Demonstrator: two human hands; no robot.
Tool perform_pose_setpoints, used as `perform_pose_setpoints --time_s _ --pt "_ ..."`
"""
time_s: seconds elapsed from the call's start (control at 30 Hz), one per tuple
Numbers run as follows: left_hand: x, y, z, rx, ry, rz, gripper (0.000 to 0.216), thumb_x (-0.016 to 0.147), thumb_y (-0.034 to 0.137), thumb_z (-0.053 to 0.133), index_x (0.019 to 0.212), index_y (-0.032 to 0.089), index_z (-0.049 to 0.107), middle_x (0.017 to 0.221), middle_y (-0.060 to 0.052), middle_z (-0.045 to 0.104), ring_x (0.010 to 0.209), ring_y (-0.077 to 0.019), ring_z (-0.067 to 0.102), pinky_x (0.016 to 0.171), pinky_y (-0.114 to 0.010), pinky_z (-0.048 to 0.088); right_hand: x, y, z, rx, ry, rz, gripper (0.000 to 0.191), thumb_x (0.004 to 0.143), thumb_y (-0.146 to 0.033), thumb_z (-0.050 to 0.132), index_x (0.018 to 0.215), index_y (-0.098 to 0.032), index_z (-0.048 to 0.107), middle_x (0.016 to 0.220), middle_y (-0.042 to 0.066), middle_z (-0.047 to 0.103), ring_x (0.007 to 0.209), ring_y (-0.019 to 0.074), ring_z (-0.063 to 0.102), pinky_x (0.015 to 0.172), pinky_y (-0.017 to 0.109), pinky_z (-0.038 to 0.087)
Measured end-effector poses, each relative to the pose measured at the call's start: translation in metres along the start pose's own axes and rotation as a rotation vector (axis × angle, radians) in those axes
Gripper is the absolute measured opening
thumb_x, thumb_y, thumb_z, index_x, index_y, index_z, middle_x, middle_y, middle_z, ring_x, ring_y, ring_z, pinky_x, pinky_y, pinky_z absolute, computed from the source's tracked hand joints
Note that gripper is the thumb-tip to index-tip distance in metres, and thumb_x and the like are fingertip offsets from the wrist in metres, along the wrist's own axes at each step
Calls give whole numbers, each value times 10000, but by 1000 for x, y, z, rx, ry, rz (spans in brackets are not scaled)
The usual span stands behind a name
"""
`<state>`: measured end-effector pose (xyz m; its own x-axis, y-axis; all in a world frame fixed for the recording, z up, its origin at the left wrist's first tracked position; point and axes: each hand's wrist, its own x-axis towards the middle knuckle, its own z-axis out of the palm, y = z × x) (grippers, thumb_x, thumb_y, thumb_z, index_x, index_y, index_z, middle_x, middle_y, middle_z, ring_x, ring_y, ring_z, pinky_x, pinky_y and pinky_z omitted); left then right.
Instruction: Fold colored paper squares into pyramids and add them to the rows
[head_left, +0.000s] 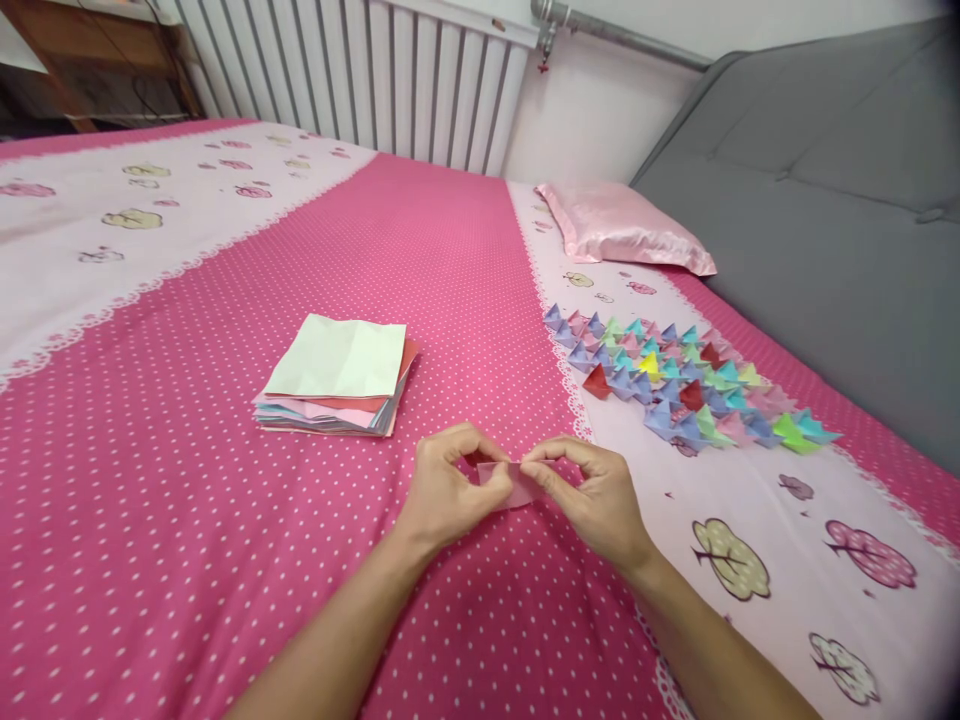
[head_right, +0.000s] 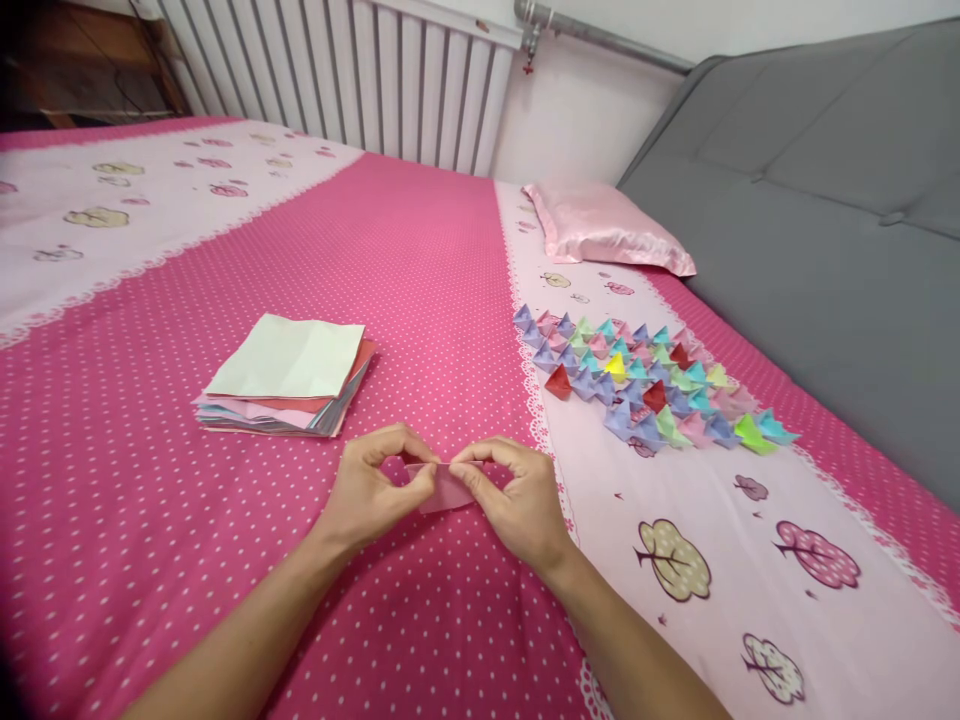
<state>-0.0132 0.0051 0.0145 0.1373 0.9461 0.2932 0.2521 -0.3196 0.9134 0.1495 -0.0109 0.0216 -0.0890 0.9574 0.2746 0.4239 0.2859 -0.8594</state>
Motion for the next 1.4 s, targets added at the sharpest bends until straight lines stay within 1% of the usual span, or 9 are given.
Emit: perform_pose_setpoints --time_s 0.27,0.47,0.6,0.7,0.77,0.93,1.1,1.23,1.4 --pt "4 -8 -6 29 47 -21 111 634 117 552 598 147 652 603 -12 627 569 -111 537 559 -223 414 3 5 -6 40 33 97 70 744 -278 654 735 -215 684 732 -3 675 706 149 597 698 276 455" --pt "13 -21 -17 -70 250 -208 58 604 135 564 592 144 620 607 0 611 534 -97 508 513 -209 388 12 18 -18 462 223 316 147 675 -307 726 734 -188 664 694 -27 613 637 87 532 603 195 426" --pt "10 -17 -7 -369 18 -378 214 625 142 599 836 133 633 682 -20 637 578 -110 551 535 -216 410 14 19 -11 744 251 497 216 637 -302 759 770 -176 644 722 -25 613 639 80 546 591 180 446" --pt "3 -8 4 -680 -222 -438 464 620 103 641 1076 151 570 942 -83 661 807 -160 615 716 -267 461 13 18 -3 819 241 541 229 639 -288 760 790 -170 634 746 -25 609 645 69 551 557 152 443" --pt "0 -4 8 -823 -295 -446 489 634 98 654 1110 158 559 1062 -107 634 923 -185 604 824 -301 443 12 18 1 827 220 545 226 656 -287 750 807 -171 629 773 -22 611 662 68 558 554 147 449" --pt "-1 -3 6 -960 -268 -487 384 695 130 643 1077 147 604 1067 -118 644 969 -215 595 871 -333 423 8 17 9 831 175 558 229 684 -293 727 858 -187 622 825 -17 621 689 73 573 605 170 483" --pt "2 -6 2 -1036 -234 -501 387 743 145 613 1128 186 594 1128 -96 625 966 -202 596 896 -356 428 6 15 13 774 159 499 365 718 -299 693 1066 -277 586 858 -19 645 770 100 592 663 205 489" --pt "4 -9 2 -1045 -187 -489 353 773 169 594 1126 187 600 1189 -88 595 1032 -201 566 916 -335 422 4 13 14 673 115 481 308 734 -333 666 1023 -230 639 1057 28 639 854 129 594 736 248 485" --pt "6 -13 3 -1054 -124 -492 336 774 146 569 1106 162 616 1187 -91 596 1023 -189 567 900 -293 419 2 11 13 631 23 443 473 663 -280 738 1107 -216 590 1034 49 658 943 170 594 856 315 454"
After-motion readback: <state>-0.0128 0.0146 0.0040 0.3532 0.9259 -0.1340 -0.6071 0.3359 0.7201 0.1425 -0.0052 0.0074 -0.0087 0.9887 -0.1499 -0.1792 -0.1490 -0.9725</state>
